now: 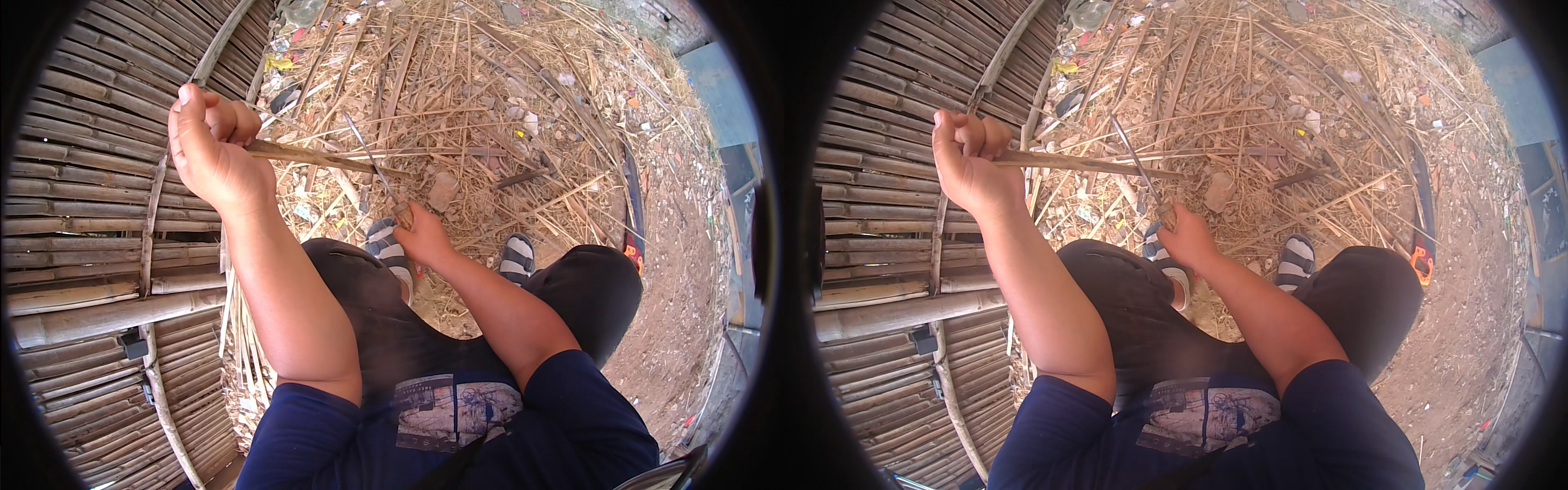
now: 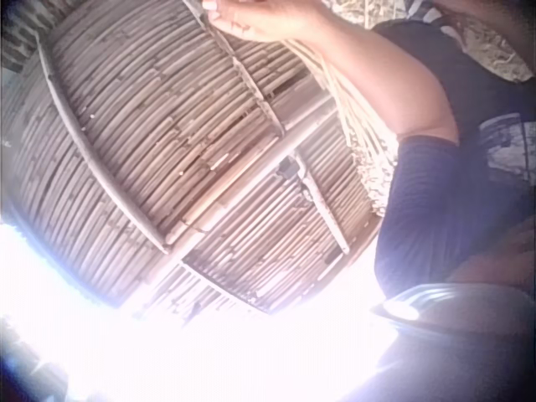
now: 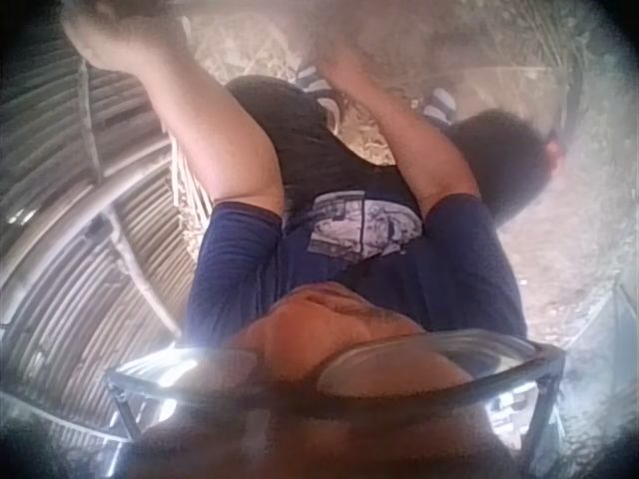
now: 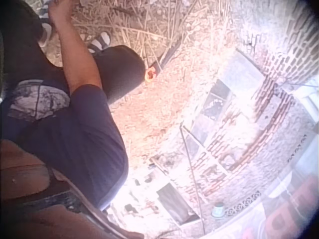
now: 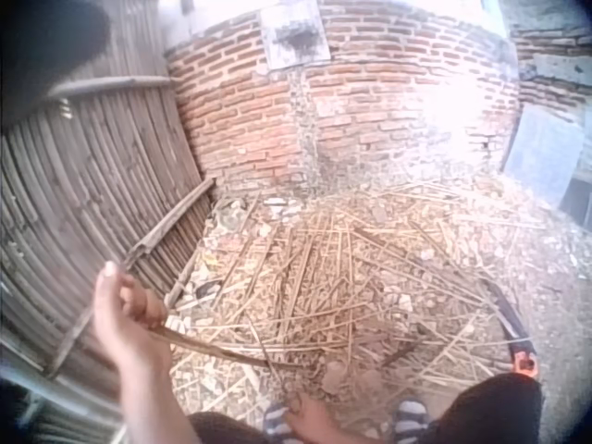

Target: The person uses a hammer and a knife to split a bamboo stick into thin strips and then shaves the surface of a strip.

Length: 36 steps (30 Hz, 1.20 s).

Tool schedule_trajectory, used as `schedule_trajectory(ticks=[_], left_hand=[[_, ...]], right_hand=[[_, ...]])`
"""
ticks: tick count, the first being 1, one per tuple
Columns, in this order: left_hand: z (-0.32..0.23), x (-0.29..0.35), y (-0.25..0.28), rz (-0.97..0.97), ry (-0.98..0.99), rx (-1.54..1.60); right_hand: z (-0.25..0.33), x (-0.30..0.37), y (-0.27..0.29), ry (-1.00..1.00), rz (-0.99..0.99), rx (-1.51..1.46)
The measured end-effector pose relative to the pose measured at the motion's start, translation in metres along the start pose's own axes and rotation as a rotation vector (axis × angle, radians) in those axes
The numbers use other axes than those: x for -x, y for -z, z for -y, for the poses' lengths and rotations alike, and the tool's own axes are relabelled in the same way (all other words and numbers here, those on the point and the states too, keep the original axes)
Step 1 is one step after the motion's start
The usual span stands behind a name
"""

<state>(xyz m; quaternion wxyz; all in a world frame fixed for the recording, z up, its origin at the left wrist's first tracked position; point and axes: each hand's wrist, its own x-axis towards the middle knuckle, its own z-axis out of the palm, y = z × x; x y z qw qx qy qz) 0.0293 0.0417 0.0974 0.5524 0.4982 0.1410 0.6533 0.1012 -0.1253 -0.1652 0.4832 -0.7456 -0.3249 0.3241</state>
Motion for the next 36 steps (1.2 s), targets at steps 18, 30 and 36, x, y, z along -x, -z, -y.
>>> schedule_trajectory(ticks=[18,30,36], left_hand=[[0.001,-0.002,0.001,-0.063,0.002,-0.015],[0.000,0.001,-0.001,-0.001,0.006,-0.045],[-0.002,0.007,-0.008,0.017,0.019,-0.064]], right_hand=[[0.040,0.005,0.007,0.119,0.085,-0.010],[0.018,0.003,0.008,0.006,0.060,-0.004],[0.050,0.004,0.006,0.204,0.086,-0.021]])
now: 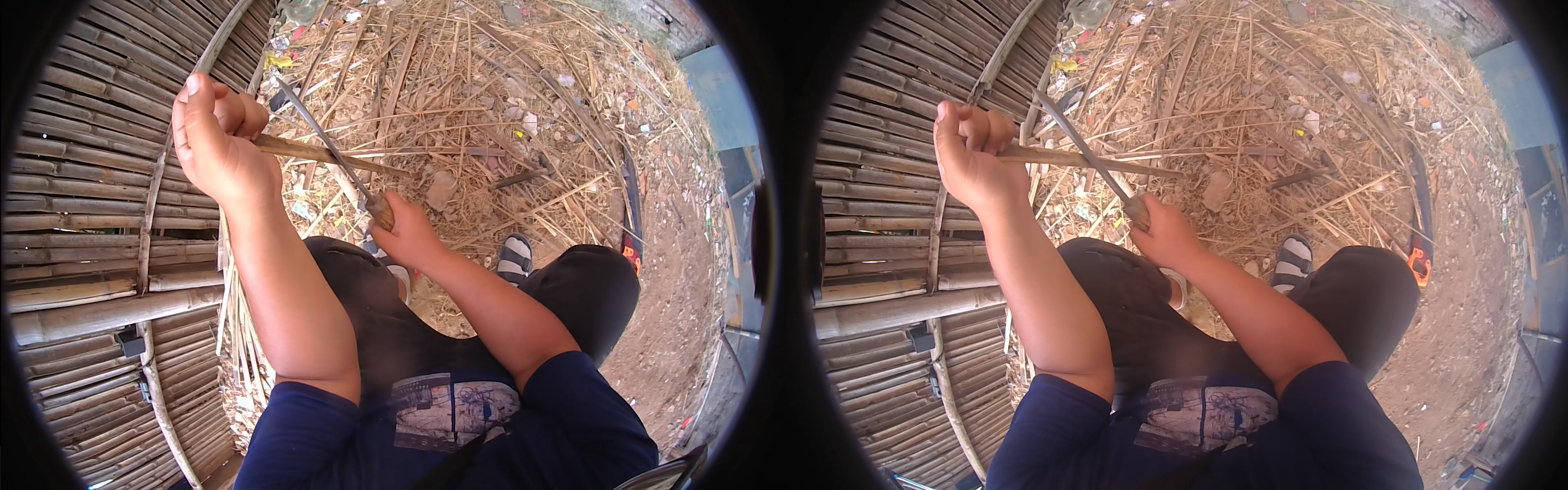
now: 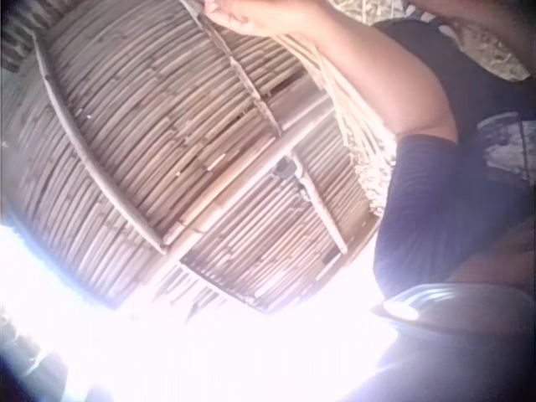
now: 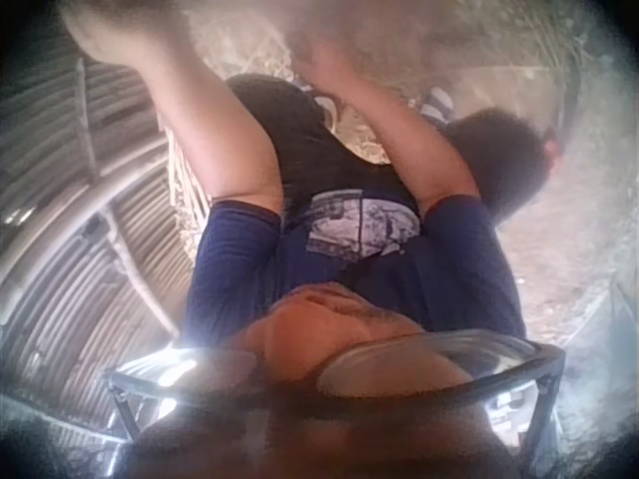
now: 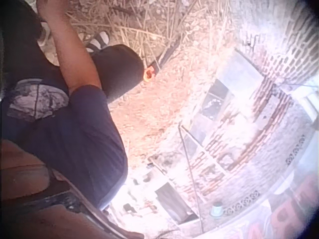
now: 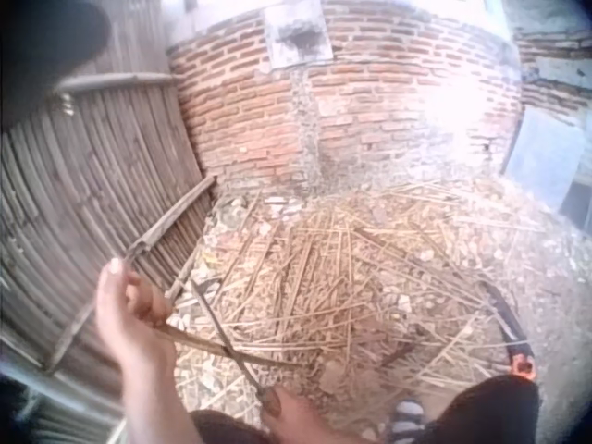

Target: The person uses a hammer and a knife to split a bamboo stick into thin strips and then shaves the surface of a strip.

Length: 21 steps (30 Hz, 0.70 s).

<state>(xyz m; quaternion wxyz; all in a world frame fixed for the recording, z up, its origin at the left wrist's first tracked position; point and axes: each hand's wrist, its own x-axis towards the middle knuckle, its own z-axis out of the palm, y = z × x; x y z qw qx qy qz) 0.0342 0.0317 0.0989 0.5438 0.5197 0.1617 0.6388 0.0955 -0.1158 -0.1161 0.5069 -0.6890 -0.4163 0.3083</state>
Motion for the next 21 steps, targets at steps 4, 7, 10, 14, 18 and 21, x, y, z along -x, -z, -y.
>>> schedule_trajectory(ticks=[4,7,10,14,18,21], left_hand=[[0.002,-0.004,0.009,-0.005,-0.013,0.008],[0.001,-0.010,0.014,-0.029,0.001,0.024],[0.003,-0.009,0.013,-0.007,-0.002,0.040],[0.004,-0.003,-0.001,-0.002,-0.019,0.059],[0.001,0.008,-0.009,-0.212,-0.111,-0.113],[-0.001,0.006,-0.016,-0.289,-0.129,-0.154]], right_hand=[[-0.056,0.010,-0.009,-0.224,-0.044,0.060],[-0.057,0.016,0.002,-0.398,-0.042,0.031],[-0.027,0.013,0.003,-0.185,-0.003,0.067],[-0.006,0.003,-0.003,0.118,-0.052,0.030],[-0.026,0.017,-0.017,-0.078,-0.053,-0.110],[-0.078,0.016,-0.018,-0.256,-0.073,-0.027]])
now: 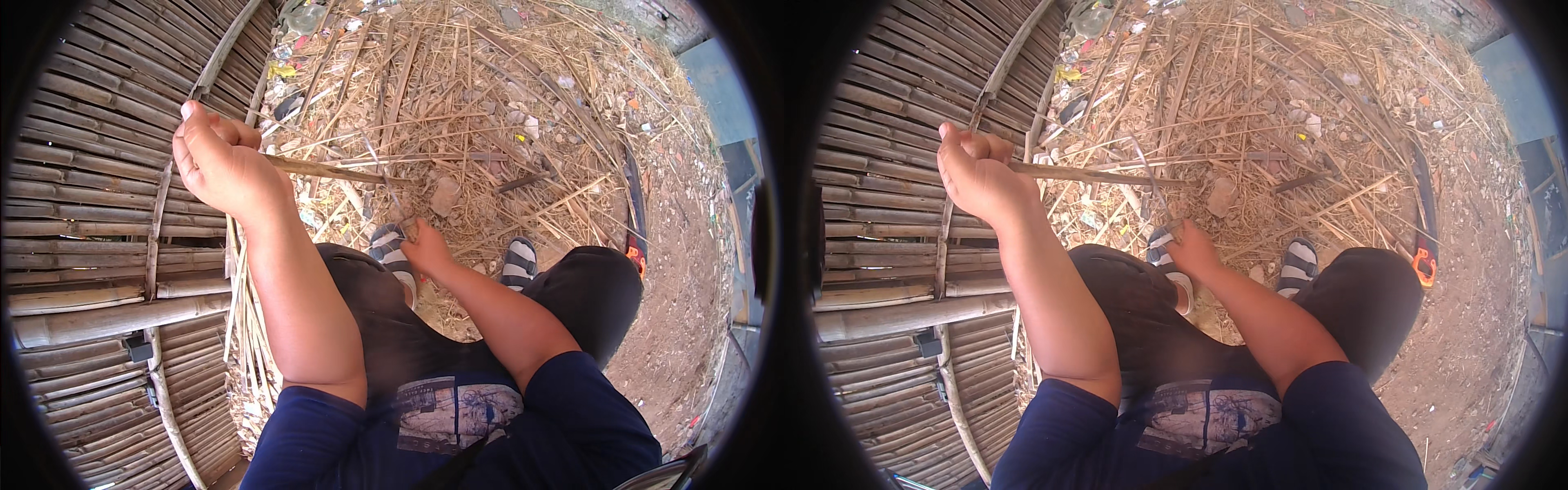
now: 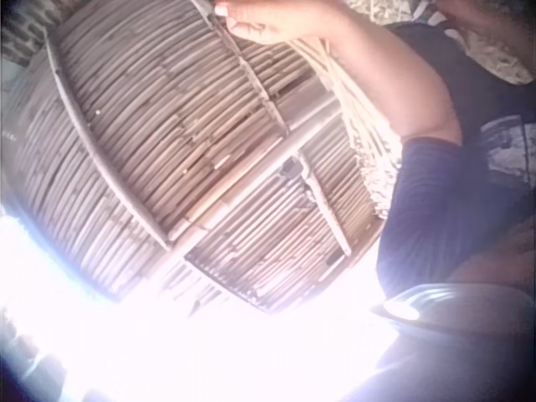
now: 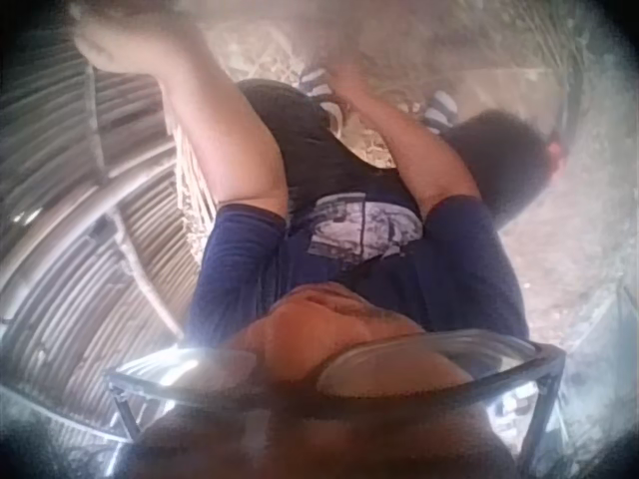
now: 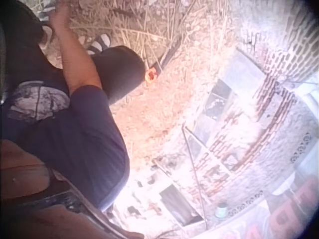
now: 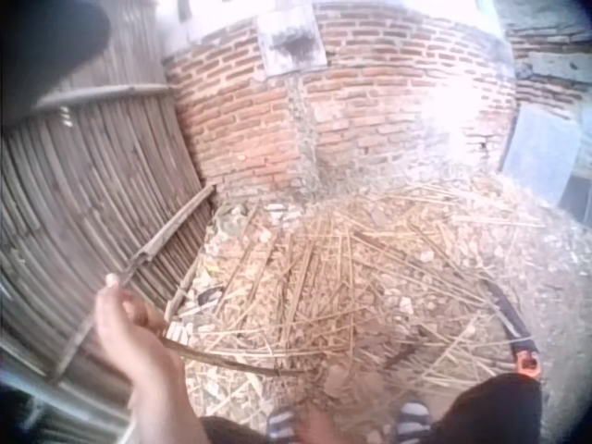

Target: The person uses a hammer and a knife to split a bamboo stick into thin strips and then shaves the surface of a strip.

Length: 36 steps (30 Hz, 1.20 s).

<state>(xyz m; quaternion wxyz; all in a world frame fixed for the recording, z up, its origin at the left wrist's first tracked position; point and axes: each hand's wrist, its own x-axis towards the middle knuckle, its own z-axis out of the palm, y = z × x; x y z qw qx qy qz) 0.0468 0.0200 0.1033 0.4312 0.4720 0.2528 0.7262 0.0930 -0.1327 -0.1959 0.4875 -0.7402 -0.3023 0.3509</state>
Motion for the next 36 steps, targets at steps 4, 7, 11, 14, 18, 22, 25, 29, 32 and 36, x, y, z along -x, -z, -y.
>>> schedule_trajectory(ticks=[4,7,11,14,18,22,25,29,32,36], left_hand=[[0.006,-0.010,0.009,0.140,0.045,0.106],[0.005,-0.005,0.003,0.181,0.068,0.179],[0.003,0.003,0.002,0.263,0.068,0.145],[-0.003,0.005,-0.001,0.268,0.051,0.119],[0.004,-0.005,0.006,0.223,0.085,0.147],[0.006,-0.004,0.005,0.244,0.069,0.173],[0.005,0.001,-0.001,0.243,0.063,0.187],[0.003,0.002,0.000,0.265,0.049,0.197],[0.006,-0.003,0.001,0.240,0.054,0.193],[0.010,-0.014,0.013,0.251,0.004,0.170]], right_hand=[[0.021,-0.003,0.007,-0.006,0.002,0.094],[0.089,0.009,0.019,0.164,0.093,-0.011],[0.062,0.007,0.008,0.213,0.030,-0.051],[-0.012,-0.002,-0.005,0.020,-0.102,0.076],[-0.041,-0.007,-0.001,-0.190,-0.111,0.228],[0.019,0.001,0.007,0.004,-0.059,0.148],[0.048,0.002,0.005,0.166,-0.049,0.043],[0.010,0.003,-0.001,0.106,-0.057,0.067],[-0.035,0.001,0.005,-0.109,-0.059,0.159],[-0.022,0.005,0.022,-0.274,-0.015,0.172]])
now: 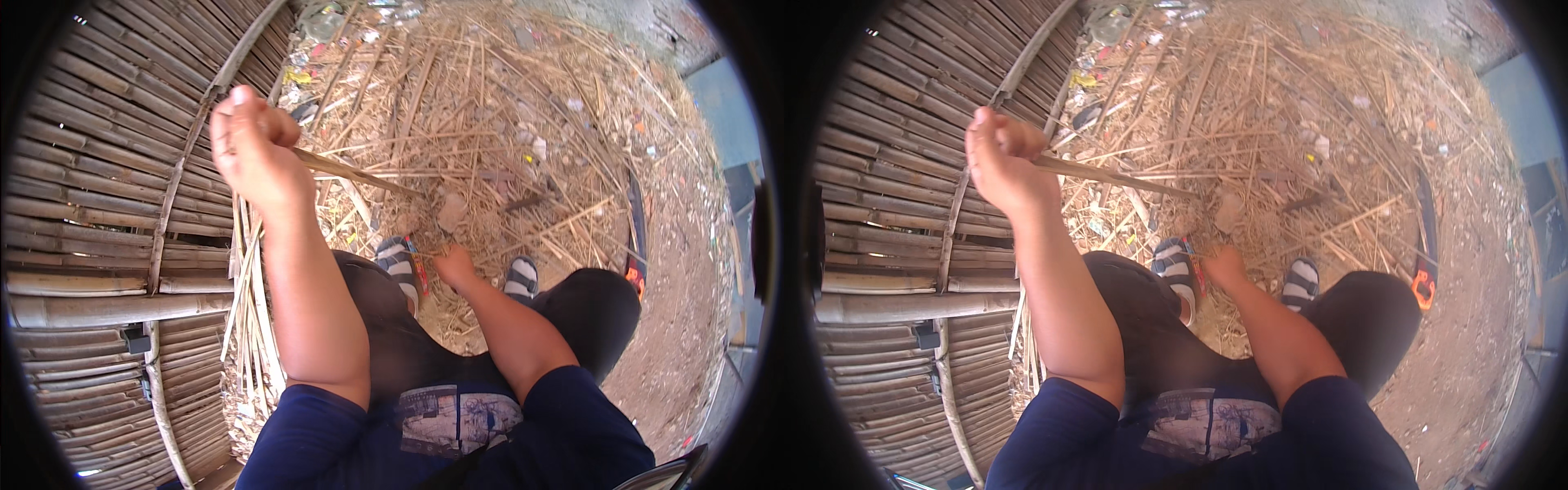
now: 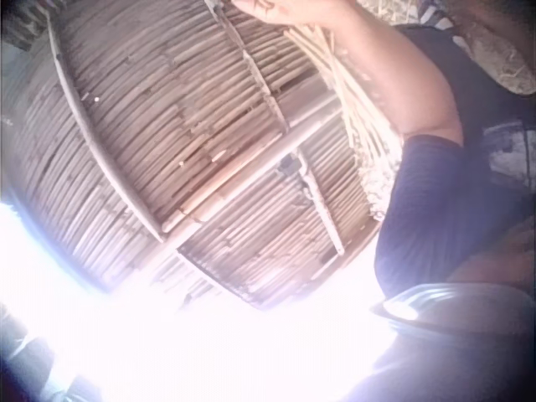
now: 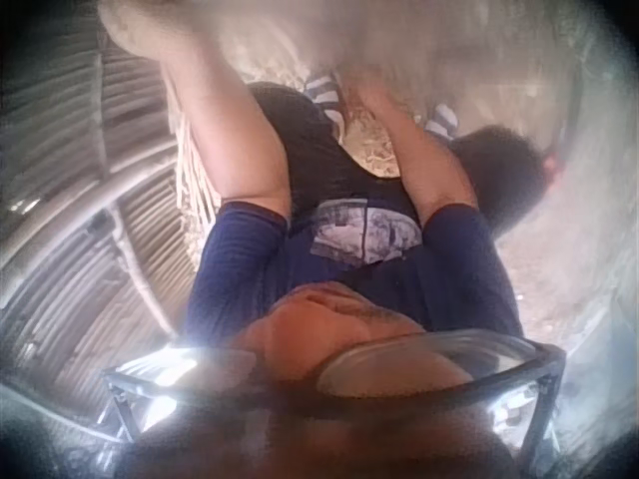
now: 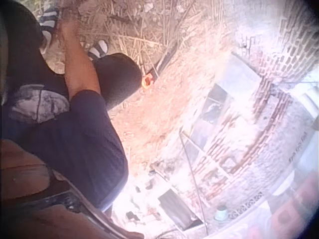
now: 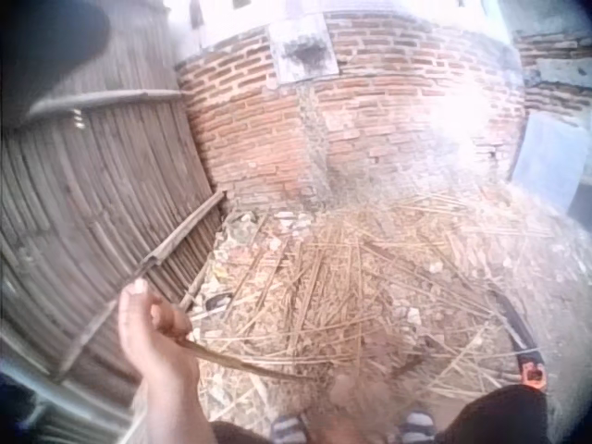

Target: The person uses a hammer and a knife to split a bamboo stick into thin strips and then shaves the surface of a strip.

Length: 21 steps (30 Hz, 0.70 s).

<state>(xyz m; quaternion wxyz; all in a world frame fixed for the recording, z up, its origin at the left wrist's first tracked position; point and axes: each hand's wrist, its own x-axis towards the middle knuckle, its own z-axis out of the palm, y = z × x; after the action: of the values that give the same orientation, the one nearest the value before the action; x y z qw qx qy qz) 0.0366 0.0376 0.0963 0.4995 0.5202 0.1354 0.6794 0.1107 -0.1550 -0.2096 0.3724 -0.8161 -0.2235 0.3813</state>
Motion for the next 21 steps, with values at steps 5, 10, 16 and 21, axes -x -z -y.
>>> schedule_trajectory(ticks=[5,10,16,21], left_hand=[[0.000,0.007,-0.017,0.046,0.024,0.060],[0.010,0.008,-0.006,0.068,0.029,0.031],[-0.005,0.017,-0.001,0.085,0.082,0.036],[-0.071,0.047,-0.031,0.218,-0.102,0.093]], right_hand=[[0.038,-0.005,0.008,0.230,-0.121,-0.033],[0.150,0.054,0.085,0.214,-0.054,-0.329],[0.177,0.067,0.175,0.360,-0.037,-0.205],[0.131,0.067,0.230,0.218,-0.154,-0.227]])
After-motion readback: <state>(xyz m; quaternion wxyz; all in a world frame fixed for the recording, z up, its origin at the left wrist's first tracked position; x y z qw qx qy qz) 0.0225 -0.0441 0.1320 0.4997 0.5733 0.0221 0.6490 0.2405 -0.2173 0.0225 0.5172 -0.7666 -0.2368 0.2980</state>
